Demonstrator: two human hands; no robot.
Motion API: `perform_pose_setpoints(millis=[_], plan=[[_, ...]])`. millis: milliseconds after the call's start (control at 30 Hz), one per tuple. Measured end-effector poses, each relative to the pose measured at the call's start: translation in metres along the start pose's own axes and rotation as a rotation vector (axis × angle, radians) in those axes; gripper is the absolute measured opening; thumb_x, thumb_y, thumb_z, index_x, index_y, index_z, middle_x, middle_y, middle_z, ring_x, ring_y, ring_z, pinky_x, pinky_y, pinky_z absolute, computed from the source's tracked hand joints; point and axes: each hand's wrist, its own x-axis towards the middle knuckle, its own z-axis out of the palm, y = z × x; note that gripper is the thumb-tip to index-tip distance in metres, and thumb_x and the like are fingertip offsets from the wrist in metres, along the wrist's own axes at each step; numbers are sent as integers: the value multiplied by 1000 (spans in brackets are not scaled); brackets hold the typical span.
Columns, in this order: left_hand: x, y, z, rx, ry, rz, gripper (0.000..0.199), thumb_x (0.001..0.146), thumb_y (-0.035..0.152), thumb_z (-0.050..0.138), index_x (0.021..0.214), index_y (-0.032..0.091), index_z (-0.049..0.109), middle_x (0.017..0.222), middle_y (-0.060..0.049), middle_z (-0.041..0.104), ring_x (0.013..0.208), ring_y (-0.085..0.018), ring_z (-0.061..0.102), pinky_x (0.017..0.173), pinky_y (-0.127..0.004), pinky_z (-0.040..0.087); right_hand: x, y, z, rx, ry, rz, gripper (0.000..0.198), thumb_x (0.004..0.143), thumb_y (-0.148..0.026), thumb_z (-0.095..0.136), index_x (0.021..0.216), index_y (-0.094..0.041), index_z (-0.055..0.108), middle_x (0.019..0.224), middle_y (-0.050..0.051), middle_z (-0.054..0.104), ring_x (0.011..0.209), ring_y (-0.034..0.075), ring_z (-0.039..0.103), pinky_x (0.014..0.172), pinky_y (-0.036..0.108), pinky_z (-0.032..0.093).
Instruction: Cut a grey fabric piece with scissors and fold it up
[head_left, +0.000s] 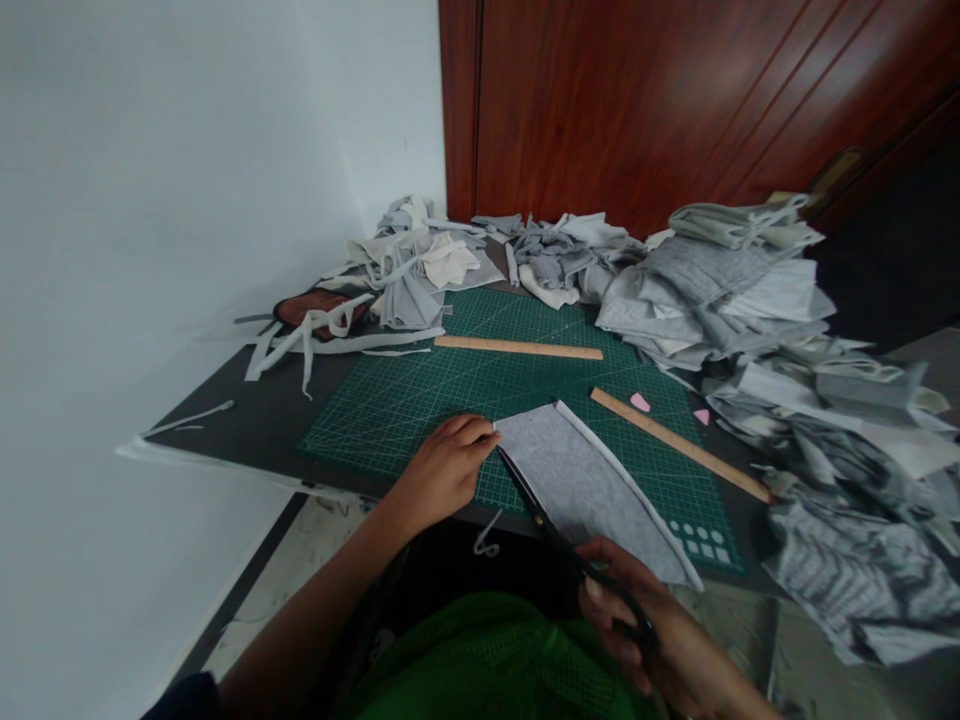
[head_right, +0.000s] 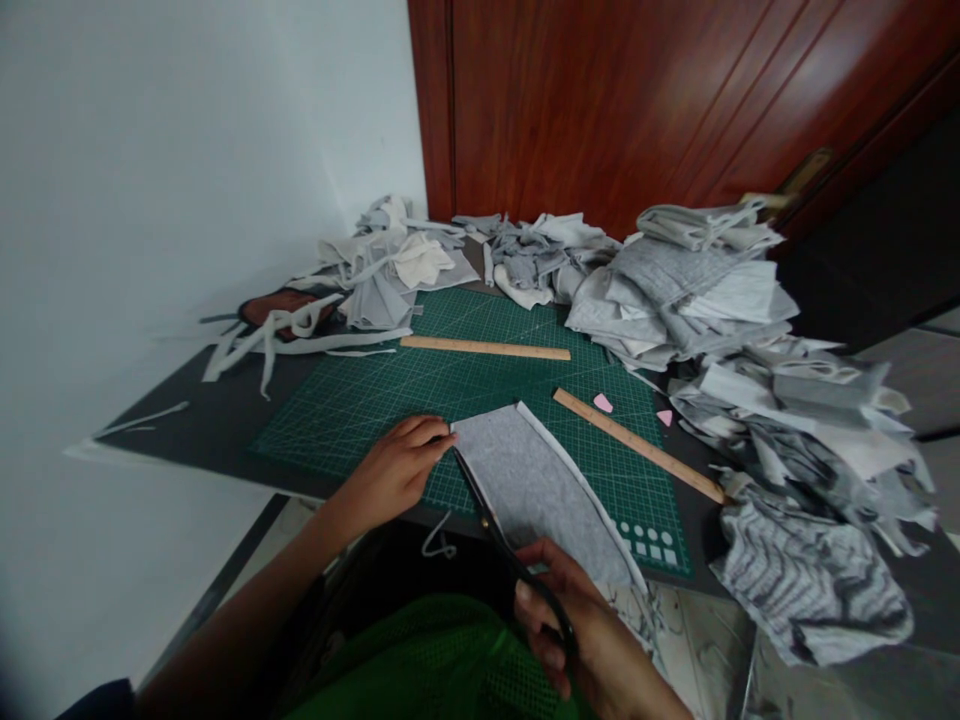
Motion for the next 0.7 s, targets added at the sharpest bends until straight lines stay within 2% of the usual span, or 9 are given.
perform_pose_setpoints(millis=[100, 233, 433, 700], plan=[[-1, 0, 1, -17, 27, 7, 47, 89, 1, 47, 129, 21, 62, 126, -8, 64, 130, -25, 50, 109, -46, 48, -1, 0, -2, 28, -25, 24, 53, 77, -58, 77, 106, -25, 48, 63, -11, 46, 40, 3, 31, 29, 10, 28], [-3, -2, 3, -19, 42, 2, 41, 94, 4, 46, 128, 19, 61, 139, -7, 59, 142, -27, 40, 115, -50, 43, -1, -1, -4, 45, -53, 24, 53, 77, -58, 77, 106, -26, 47, 64, -11, 46, 40, 3, 30, 29, 10, 27], [-4, -5, 5, -46, 67, -23, 33, 100, 13, 45, 128, 18, 61, 133, -6, 65, 133, -24, 52, 114, -48, 45, 3, -6, -2, 35, -95, 42, 57, 73, -59, 80, 104, -26, 45, 62, -12, 45, 39, 2, 28, 28, 10, 28], [-5, -6, 9, -9, 159, 12, 31, 98, 10, 47, 121, 16, 66, 130, -8, 68, 130, -23, 57, 114, -45, 48, 10, -4, 0, 133, -91, 46, 57, 72, -56, 83, 103, -26, 46, 61, -11, 47, 38, 3, 33, 27, 10, 28]])
